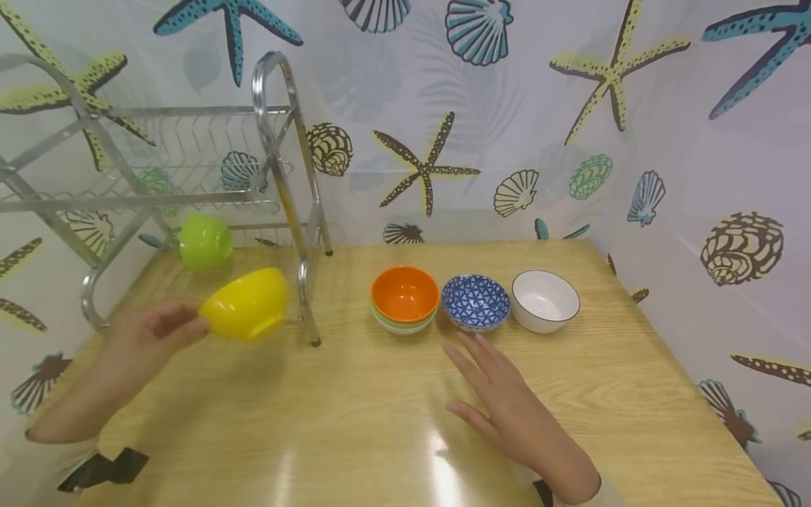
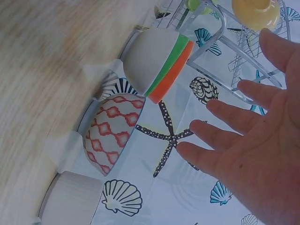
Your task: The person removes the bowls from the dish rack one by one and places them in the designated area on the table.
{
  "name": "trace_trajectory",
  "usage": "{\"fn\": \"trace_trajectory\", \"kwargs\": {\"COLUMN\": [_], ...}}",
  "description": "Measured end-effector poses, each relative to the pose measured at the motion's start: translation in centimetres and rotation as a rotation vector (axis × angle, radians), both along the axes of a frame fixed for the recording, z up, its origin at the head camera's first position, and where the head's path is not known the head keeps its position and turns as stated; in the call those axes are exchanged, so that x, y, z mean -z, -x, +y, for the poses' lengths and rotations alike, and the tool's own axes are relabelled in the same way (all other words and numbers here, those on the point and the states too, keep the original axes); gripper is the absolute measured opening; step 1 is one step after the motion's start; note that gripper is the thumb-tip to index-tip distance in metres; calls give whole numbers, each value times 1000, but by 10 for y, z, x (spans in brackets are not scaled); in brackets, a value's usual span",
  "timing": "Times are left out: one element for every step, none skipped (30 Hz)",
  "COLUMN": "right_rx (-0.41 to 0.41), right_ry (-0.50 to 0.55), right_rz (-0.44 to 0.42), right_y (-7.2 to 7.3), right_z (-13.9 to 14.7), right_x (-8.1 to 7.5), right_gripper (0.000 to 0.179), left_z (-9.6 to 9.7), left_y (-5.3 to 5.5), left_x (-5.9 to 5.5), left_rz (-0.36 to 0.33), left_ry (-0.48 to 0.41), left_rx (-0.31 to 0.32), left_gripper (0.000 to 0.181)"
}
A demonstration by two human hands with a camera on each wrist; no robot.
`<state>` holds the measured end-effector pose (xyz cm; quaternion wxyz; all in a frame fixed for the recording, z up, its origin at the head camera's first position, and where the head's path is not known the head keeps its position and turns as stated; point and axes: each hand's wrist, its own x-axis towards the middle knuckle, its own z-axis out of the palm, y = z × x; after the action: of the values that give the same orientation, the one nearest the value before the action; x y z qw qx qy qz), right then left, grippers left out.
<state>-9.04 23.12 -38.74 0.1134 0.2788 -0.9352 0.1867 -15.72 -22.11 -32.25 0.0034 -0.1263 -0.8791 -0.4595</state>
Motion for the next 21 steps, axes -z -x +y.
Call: {"fn": "trace_trajectory", "kwargs": {"right_rx": [-3,-9,-13,-17,-20,-21,-21,-22,-20,-17,-16,-15,-14,-11,-9,-8,-7,-7,-7,-8,-9], "right_ry": [0,1,4,6,8,10,10,11,12,8,6,5,4,4,5,4,4,5,5,5,7], "right_rz": [4,11,17,22,25,25,22,15,7,-1,-9,-15,-23,-28,-32,-36,-38,-41,-42,-41,-36], "right_y": [0,0,0,0,0,0,1,1,1,1,1,0,0,0,0,0,0,0,0,-1,0], "right_z": [0,0,0,0,-1,-1,-2,-2,-3,-3,-3,-3,-3,-3,-4,-4,-4,-3,-3,-3,-3], "right_x": [0,0,0,0,0,0,0,0,0,-1,-1,-1,-1,-2,-2,-3,-3,-3,-3,-2,-2], "right_gripper": [76,75,75,74,74,74,73,73,73,73,74,74,74,74,74,74,74,74,74,74,74], "left_z": [3,5,8,11,13,15,17,19,21,24,26,28,30,32,35,37,39,41,43,44,46], "left_y": [-2,-3,-5,-7,-9,-11,-12,-14,-16,-17,-19,-20,-22,-23,-24,-26,-27,-28,-30,-31,-32], "left_x": [-1,-3,-4,-5,-5,-6,-7,-8,-8,-8,-8,-8,-8,-8,-7,-7,-6,-6,-5,-5,-4], "left_rz": [6,12,18,29,29,30,31,34,36,37,39,51,64,82,104,127,151,174,200,229,256], "left_ry": [1,-2,-2,1,-1,-7,-7,-9,-15,-25,-36,-41,-50,-63,-78,-92,-106,-119,-129,-137,-141], "left_rx": [5,12,14,19,23,29,35,42,50,61,69,75,83,91,103,114,127,142,159,177,194], "left_gripper": [29,28,27,26,25,25,25,24,24,24,24,23,23,22,21,20,19,19,18,19,19]}}
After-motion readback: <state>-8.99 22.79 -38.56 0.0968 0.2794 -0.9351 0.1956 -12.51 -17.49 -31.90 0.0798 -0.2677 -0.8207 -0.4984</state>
